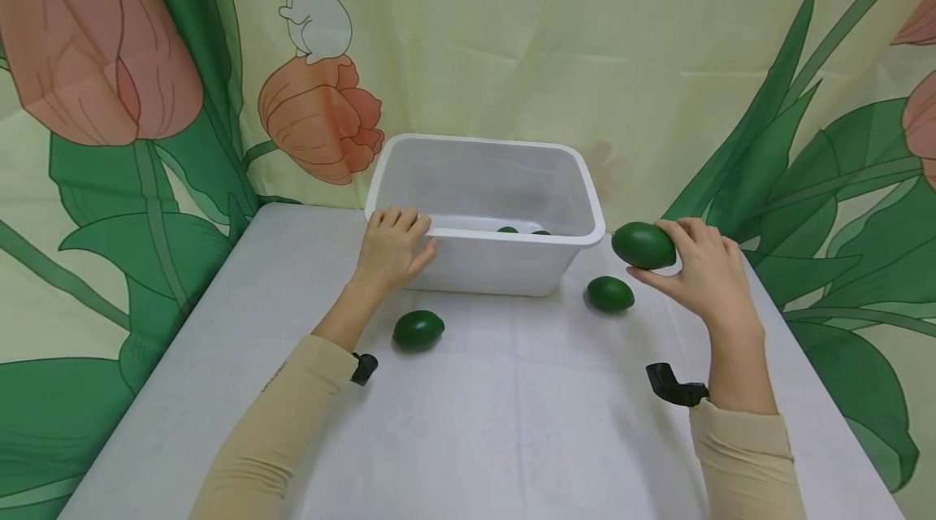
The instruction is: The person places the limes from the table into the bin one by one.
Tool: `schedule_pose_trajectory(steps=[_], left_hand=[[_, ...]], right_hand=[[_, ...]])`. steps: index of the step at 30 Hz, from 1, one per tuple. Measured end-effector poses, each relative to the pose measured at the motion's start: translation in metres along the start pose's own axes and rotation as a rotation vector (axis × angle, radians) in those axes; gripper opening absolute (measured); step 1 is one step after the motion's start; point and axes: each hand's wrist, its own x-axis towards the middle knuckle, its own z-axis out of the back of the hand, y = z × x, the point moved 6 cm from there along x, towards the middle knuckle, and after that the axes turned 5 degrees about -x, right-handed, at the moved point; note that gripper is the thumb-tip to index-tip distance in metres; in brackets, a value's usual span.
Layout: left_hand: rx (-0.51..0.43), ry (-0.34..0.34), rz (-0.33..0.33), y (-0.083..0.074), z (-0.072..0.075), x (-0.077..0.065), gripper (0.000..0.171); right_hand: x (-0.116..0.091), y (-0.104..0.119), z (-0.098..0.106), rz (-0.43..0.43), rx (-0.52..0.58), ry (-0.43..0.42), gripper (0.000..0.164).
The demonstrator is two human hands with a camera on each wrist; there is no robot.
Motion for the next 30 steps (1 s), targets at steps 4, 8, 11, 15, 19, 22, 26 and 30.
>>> schedule_pose_trajectory(steps=[4,8,11,15,19,22,26,30], left_hand=[[-0.002,-0.005,-0.001,-0.001,0.000,0.000,0.036],[-0.001,-0.017,0.004,0.000,0.000,0.000,0.036],[0.002,-0.024,0.001,0.001,0.000,0.000,0.036],[-0.005,-0.033,-0.007,0.000,0.000,0.000,0.036],[-0.009,-0.036,-0.006,0.000,0.001,0.000,0.036],[-0.006,-0.039,-0.002,0.000,0.001,0.000,0.036],[-0.007,-0.045,-0.003,0.000,0.001,0.000,0.035],[-0.009,-0.048,-0.008,0.000,0.001,-0.001,0.033]], right_hand=[[0.005,0.007,0.004,0.022,0.000,-0.013,0.077],[0.010,0.013,0.008,0.040,0.006,-0.026,0.074],[0.014,0.018,0.009,0.044,0.012,-0.032,0.072],[0.019,0.024,0.010,0.052,0.032,-0.039,0.071],[0.024,0.030,0.010,0.065,0.053,-0.044,0.070],[0.029,0.035,0.010,0.074,0.064,-0.048,0.069],[0.034,0.041,0.010,0.092,0.075,-0.054,0.068],[0.041,0.047,0.009,0.117,0.076,-0.060,0.067]])
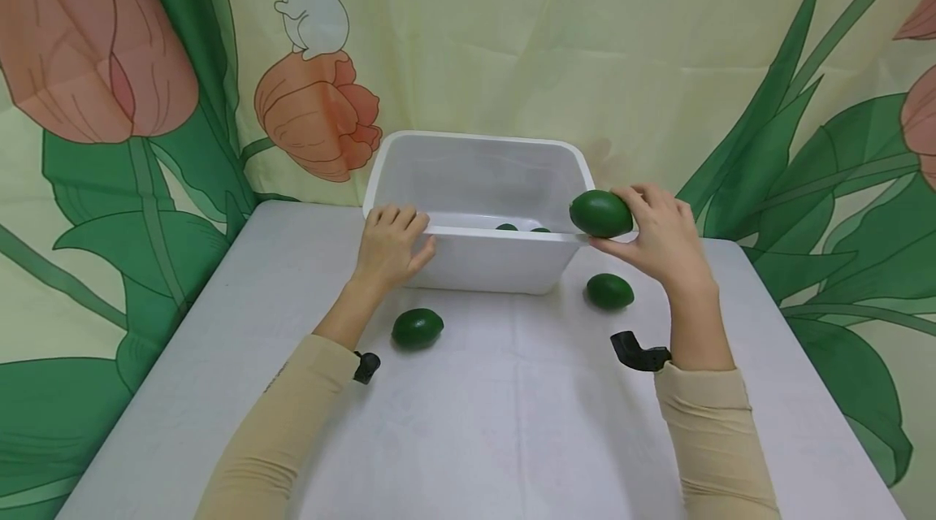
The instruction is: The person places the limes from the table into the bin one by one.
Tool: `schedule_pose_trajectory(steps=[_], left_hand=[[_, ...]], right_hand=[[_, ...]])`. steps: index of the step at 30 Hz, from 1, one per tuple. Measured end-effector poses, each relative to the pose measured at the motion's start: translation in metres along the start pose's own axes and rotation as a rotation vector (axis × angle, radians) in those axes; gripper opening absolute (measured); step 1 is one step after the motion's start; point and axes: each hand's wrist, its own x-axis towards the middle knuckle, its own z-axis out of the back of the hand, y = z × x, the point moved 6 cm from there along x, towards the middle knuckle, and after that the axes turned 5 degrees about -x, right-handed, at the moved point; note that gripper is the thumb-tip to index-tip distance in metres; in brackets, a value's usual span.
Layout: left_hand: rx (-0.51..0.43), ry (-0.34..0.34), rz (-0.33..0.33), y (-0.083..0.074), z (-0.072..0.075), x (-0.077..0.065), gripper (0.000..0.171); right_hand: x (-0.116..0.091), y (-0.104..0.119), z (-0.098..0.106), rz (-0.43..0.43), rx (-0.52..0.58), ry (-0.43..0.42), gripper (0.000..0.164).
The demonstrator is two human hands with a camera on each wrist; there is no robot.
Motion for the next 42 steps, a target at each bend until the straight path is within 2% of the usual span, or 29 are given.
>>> schedule_pose_trajectory(steps=[13,21,30,42], left_hand=[[-0.006,0.026,0.022,0.001,-0.002,0.000,0.037],[-0.012,0.018,0.020,0.002,-0.003,-0.001,0.037],[-0.009,0.006,0.011,0.000,-0.002,0.000,0.035],[-0.015,0.027,0.033,0.002,-0.004,0.000,0.038]], right_hand=[[0.019,0.007,-0.012,0.008,0.013,0.045,0.068],[0.029,0.013,-0.018,0.013,0.000,0.071,0.070],[0.040,0.010,-0.023,0.001,-0.009,0.095,0.071],[0.050,0.005,-0.039,-0.039,-0.013,0.143,0.073]])
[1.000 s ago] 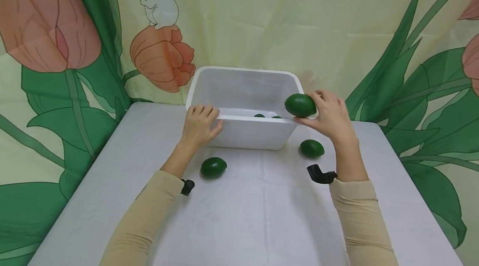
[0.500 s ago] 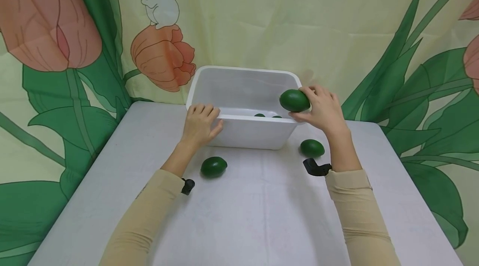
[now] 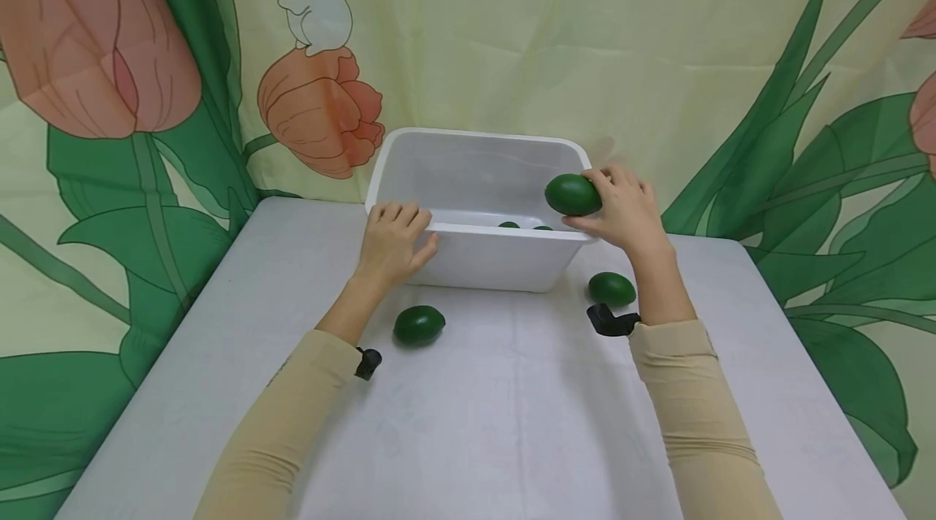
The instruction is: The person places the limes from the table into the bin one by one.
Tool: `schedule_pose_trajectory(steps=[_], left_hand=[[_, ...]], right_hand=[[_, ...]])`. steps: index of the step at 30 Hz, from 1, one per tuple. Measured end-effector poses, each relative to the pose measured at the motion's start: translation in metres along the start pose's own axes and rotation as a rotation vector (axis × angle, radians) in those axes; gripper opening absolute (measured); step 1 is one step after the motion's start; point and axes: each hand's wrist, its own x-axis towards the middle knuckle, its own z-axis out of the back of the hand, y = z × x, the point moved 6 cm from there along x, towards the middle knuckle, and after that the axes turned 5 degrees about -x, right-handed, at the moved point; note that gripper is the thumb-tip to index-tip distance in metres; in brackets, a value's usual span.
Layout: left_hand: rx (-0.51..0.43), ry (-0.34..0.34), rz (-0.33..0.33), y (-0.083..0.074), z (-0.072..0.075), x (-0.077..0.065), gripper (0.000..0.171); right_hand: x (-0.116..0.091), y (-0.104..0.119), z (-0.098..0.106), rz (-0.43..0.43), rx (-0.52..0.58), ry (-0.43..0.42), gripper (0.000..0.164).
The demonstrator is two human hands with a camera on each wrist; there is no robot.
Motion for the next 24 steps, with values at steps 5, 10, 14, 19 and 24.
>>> schedule_pose_trajectory(steps=[5,10,14,19,24], left_hand=[[0.004,-0.004,-0.005,-0.0004,0.0004,0.0006,0.037],[0.007,-0.010,-0.011,-0.0006,0.0006,0.0009,0.037],[0.006,-0.005,-0.007,-0.0003,0.0004,0.0006,0.037],[0.010,-0.002,-0.005,-0.0004,0.0008,0.0002,0.037],[0.012,0.003,-0.005,-0.0008,0.0019,0.0000,0.037]], right_hand=[[0.0017,-0.0001,-0.0023,-0.008,0.010,0.012,0.072],[0.0019,-0.0012,-0.0045,-0.024,0.013,0.031,0.063],[0.0016,-0.0017,-0.0058,-0.031,0.014,0.034,0.058],[0.0008,-0.0011,-0.0062,-0.030,0.015,0.029,0.056],[-0.0003,-0.0009,-0.0056,-0.029,0.020,0.024,0.055]])
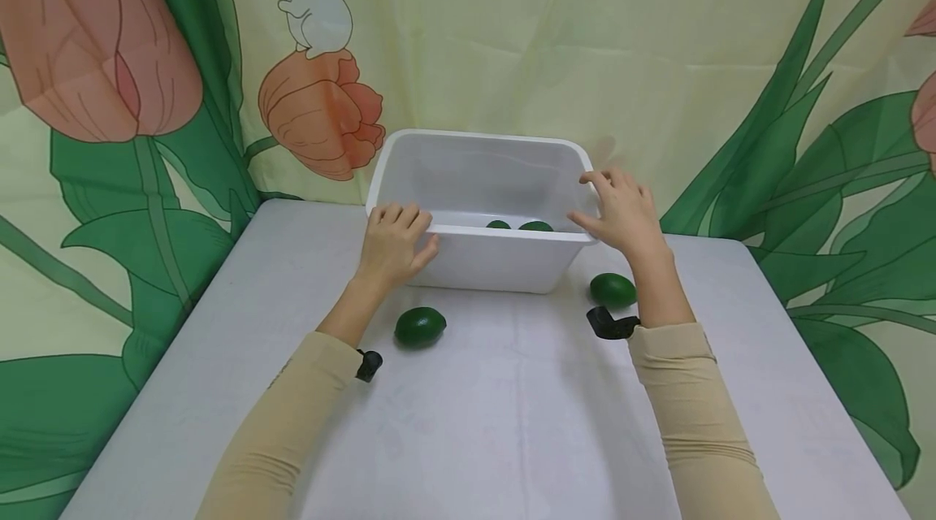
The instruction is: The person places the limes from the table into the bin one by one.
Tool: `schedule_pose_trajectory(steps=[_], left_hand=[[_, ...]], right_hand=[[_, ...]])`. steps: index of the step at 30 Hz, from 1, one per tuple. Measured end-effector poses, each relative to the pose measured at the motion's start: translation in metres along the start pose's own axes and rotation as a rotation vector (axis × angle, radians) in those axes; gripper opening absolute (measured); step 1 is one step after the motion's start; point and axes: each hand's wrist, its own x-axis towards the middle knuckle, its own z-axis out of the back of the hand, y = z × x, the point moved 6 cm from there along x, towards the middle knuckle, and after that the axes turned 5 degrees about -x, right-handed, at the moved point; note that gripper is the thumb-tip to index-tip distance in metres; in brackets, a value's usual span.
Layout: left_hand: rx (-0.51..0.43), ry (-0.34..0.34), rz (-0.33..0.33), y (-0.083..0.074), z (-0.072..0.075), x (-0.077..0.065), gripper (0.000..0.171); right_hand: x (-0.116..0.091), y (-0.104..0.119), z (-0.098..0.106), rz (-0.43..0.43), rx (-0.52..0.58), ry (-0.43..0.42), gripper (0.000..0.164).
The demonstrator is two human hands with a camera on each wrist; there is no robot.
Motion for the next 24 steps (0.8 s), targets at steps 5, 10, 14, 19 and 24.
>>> schedule_pose_trajectory(steps=[5,10,14,19,24], left_hand=[[0.009,0.018,0.012,0.001,-0.001,-0.001,0.039],[0.005,0.013,0.012,0.001,-0.001,-0.001,0.039],[0.008,-0.001,0.001,0.001,-0.001,0.000,0.038],[0.000,-0.015,-0.010,0.000,-0.001,0.000,0.037],[-0.001,-0.013,-0.010,0.000,-0.001,0.000,0.037]], right_hand=[[-0.002,-0.001,0.001,-0.002,0.005,0.003,0.052],[-0.007,-0.002,0.004,-0.004,0.016,-0.002,0.049],[-0.012,-0.004,0.007,-0.004,0.037,-0.027,0.048],[-0.021,-0.008,0.014,0.002,0.026,-0.070,0.047],[-0.031,-0.017,0.020,-0.015,0.013,-0.095,0.046]])
